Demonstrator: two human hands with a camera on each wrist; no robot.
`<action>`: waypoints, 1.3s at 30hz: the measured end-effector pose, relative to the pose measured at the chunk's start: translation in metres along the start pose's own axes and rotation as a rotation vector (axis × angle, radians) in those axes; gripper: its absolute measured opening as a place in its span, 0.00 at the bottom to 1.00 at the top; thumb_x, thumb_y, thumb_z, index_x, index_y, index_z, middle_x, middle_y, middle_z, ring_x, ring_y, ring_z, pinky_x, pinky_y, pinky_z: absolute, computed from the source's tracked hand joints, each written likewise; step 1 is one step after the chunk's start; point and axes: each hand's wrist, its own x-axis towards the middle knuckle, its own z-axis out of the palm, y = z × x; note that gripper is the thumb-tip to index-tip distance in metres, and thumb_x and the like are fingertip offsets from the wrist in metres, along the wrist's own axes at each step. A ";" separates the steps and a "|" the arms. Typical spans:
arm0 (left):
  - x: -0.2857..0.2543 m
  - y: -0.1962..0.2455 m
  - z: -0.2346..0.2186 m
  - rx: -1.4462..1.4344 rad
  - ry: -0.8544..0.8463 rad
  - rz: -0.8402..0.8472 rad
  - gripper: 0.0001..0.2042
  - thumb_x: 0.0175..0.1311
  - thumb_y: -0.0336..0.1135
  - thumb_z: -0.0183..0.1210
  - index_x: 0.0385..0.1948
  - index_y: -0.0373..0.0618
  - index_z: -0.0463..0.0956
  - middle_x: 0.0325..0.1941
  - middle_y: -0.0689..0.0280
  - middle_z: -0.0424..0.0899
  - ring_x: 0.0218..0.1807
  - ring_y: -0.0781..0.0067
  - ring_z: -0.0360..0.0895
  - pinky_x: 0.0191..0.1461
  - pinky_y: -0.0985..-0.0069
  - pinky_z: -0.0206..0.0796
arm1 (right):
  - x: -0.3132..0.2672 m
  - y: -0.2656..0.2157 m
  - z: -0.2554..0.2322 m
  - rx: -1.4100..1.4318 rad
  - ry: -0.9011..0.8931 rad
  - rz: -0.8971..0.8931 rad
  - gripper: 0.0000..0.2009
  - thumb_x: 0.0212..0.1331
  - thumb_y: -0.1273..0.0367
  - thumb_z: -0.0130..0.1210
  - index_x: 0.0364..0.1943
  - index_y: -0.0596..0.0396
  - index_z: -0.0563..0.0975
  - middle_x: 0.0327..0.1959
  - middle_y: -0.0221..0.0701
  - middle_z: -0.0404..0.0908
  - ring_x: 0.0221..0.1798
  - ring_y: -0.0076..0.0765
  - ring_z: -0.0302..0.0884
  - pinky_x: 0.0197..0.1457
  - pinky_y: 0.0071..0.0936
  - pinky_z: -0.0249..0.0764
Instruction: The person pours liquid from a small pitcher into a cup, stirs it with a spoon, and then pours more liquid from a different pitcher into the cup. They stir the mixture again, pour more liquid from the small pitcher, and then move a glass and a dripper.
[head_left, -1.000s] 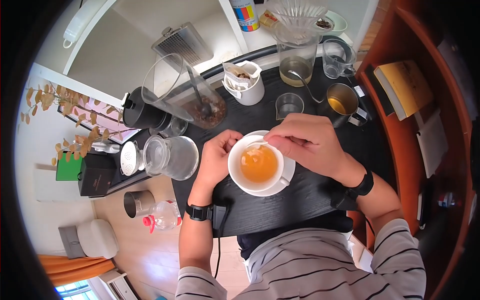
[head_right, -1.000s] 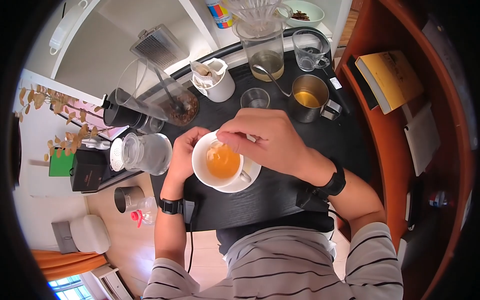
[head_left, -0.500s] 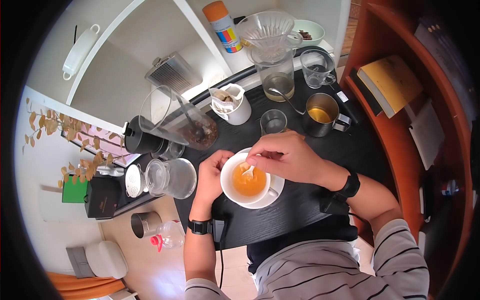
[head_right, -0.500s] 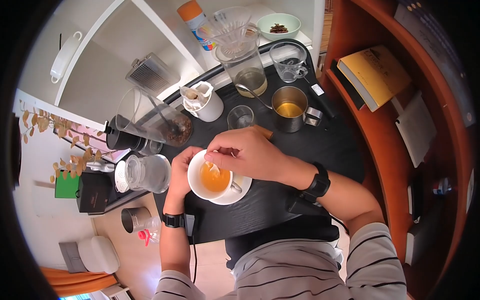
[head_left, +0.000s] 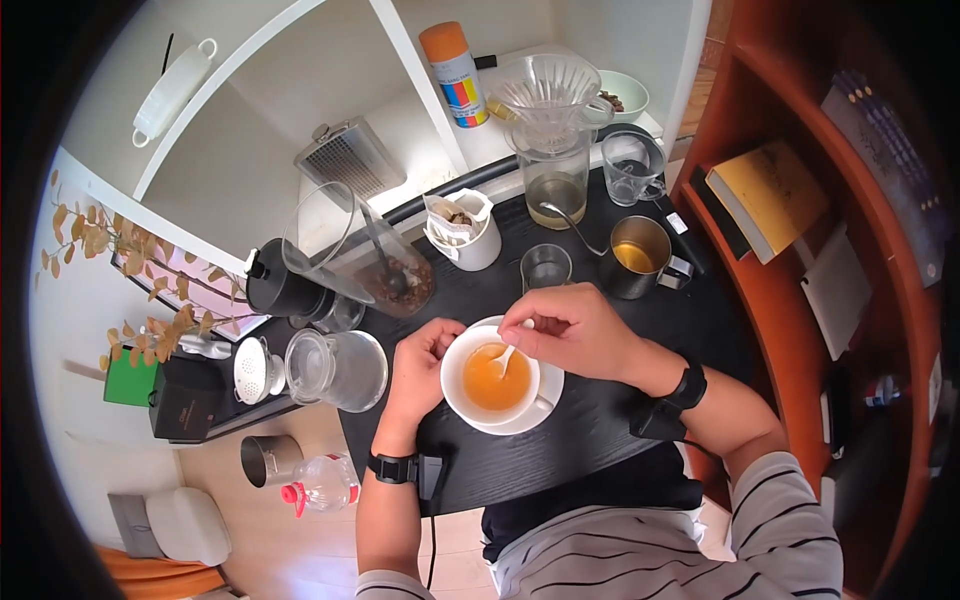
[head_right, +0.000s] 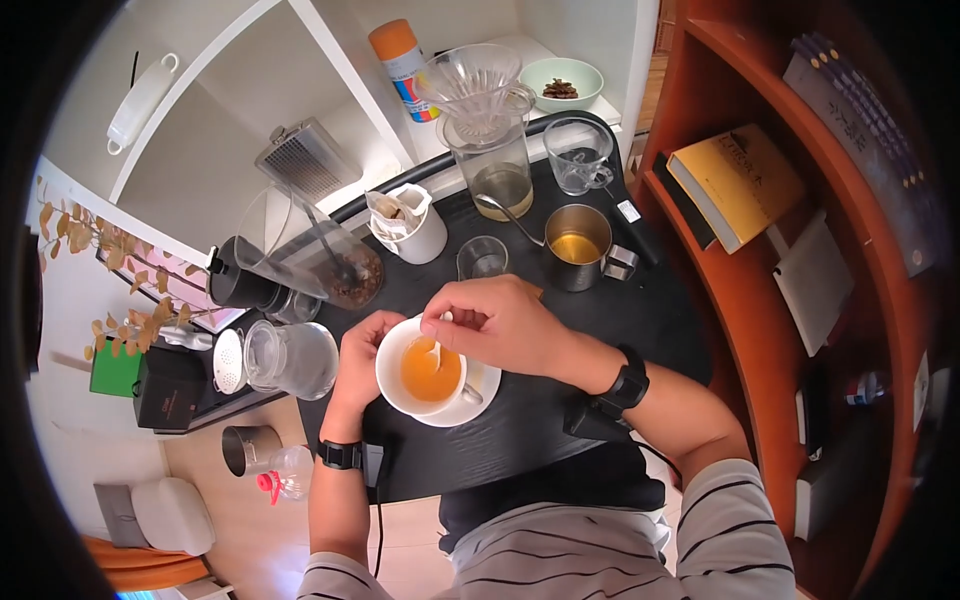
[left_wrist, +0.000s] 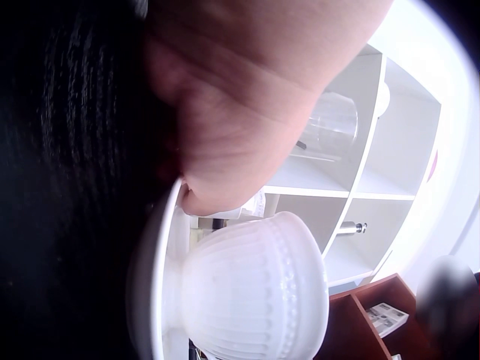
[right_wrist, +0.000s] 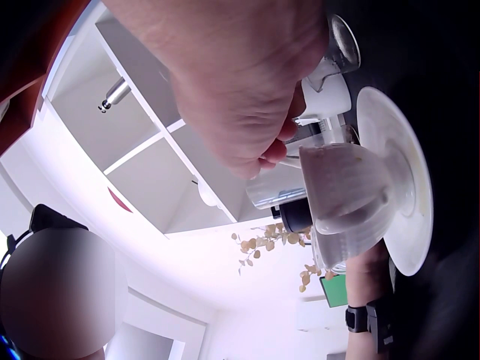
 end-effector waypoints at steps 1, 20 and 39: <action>0.000 -0.002 0.000 -0.008 0.008 -0.001 0.08 0.66 0.27 0.71 0.43 0.39 0.85 0.27 0.76 0.82 0.30 0.91 0.73 0.35 0.84 0.67 | -0.001 -0.001 0.000 -0.012 -0.008 -0.010 0.07 0.70 0.67 0.69 0.43 0.56 0.87 0.25 0.22 0.83 0.26 0.11 0.75 0.29 0.17 0.69; 0.003 -0.005 -0.002 -0.041 0.032 0.054 0.08 0.65 0.28 0.71 0.42 0.39 0.85 0.28 0.75 0.83 0.30 0.91 0.72 0.35 0.84 0.66 | -0.012 0.008 0.000 0.207 -0.056 -0.058 0.07 0.73 0.72 0.65 0.50 0.59 0.86 0.35 0.22 0.85 0.33 0.09 0.76 0.35 0.14 0.71; -0.001 0.010 -0.005 0.071 -0.016 -0.055 0.09 0.66 0.28 0.72 0.44 0.38 0.84 0.31 0.78 0.83 0.33 0.93 0.73 0.36 0.85 0.68 | -0.017 -0.011 -0.003 -0.394 0.010 -0.020 0.13 0.72 0.65 0.67 0.34 0.58 0.79 0.20 0.31 0.76 0.21 0.24 0.73 0.27 0.25 0.68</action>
